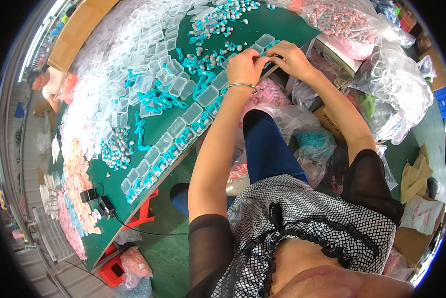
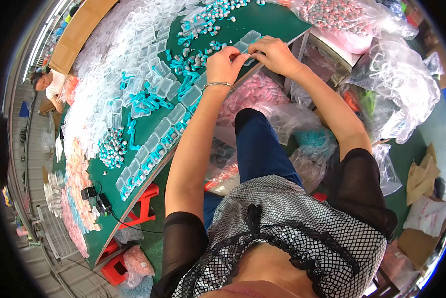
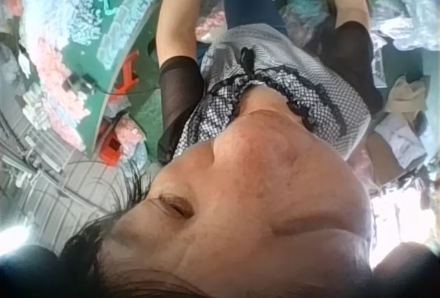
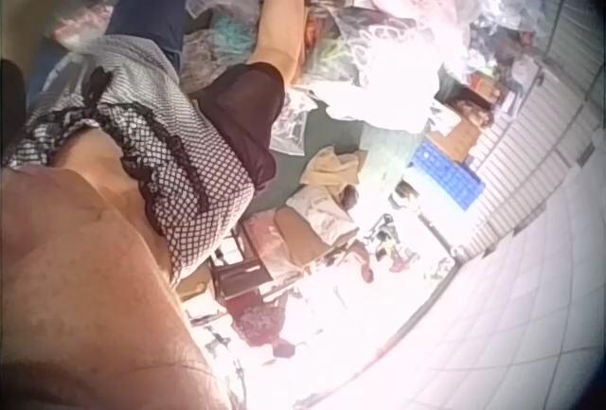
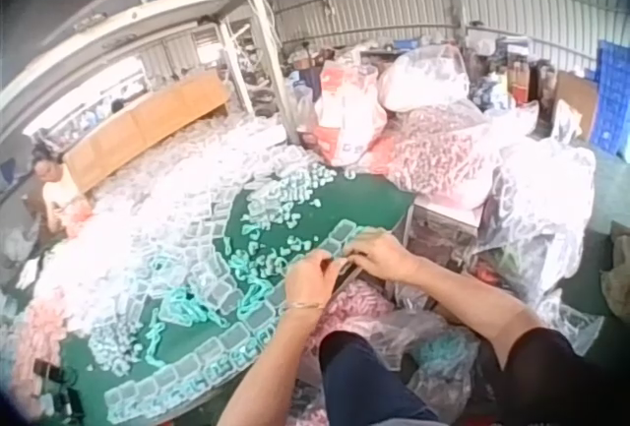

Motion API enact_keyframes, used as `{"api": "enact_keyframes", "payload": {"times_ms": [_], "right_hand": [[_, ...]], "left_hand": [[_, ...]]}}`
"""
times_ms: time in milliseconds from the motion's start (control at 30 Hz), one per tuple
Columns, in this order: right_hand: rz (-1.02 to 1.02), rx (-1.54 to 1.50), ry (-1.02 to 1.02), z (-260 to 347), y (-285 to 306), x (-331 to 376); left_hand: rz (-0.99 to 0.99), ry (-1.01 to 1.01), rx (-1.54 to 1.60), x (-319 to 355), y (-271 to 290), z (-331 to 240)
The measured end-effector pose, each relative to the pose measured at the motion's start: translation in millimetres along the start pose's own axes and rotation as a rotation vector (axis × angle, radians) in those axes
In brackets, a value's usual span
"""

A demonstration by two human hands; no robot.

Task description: Sorting small teal plastic components and placing them into individual plastic cases.

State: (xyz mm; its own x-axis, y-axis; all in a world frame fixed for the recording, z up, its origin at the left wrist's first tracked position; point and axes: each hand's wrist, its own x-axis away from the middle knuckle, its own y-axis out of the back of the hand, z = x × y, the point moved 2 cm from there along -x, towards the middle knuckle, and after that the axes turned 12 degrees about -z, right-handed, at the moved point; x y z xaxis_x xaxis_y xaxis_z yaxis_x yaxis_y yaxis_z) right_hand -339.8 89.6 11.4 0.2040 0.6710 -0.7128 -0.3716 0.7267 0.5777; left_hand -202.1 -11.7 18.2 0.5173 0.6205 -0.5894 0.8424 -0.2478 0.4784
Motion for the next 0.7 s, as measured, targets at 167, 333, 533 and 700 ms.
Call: {"api": "enact_keyframes", "payload": {"times_ms": [167, 333, 533, 700], "right_hand": [[-0.026, 0.03, 0.044, 0, -4, 1], [-0.07, 0.089, 0.055, -5, -6, 3], [-0.033, 0.188, 0.002, -7, -7, 2], [-0.049, 0.269, 0.084, -10, -9, -1]], "left_hand": [[-0.035, 0.026, -0.164, -3, -9, 1], [-0.047, 0.023, -0.254, -4, -15, -2], [-0.076, -0.038, -0.33, -6, -18, -1], [-0.131, 0.014, -0.294, -8, -24, 4]]}}
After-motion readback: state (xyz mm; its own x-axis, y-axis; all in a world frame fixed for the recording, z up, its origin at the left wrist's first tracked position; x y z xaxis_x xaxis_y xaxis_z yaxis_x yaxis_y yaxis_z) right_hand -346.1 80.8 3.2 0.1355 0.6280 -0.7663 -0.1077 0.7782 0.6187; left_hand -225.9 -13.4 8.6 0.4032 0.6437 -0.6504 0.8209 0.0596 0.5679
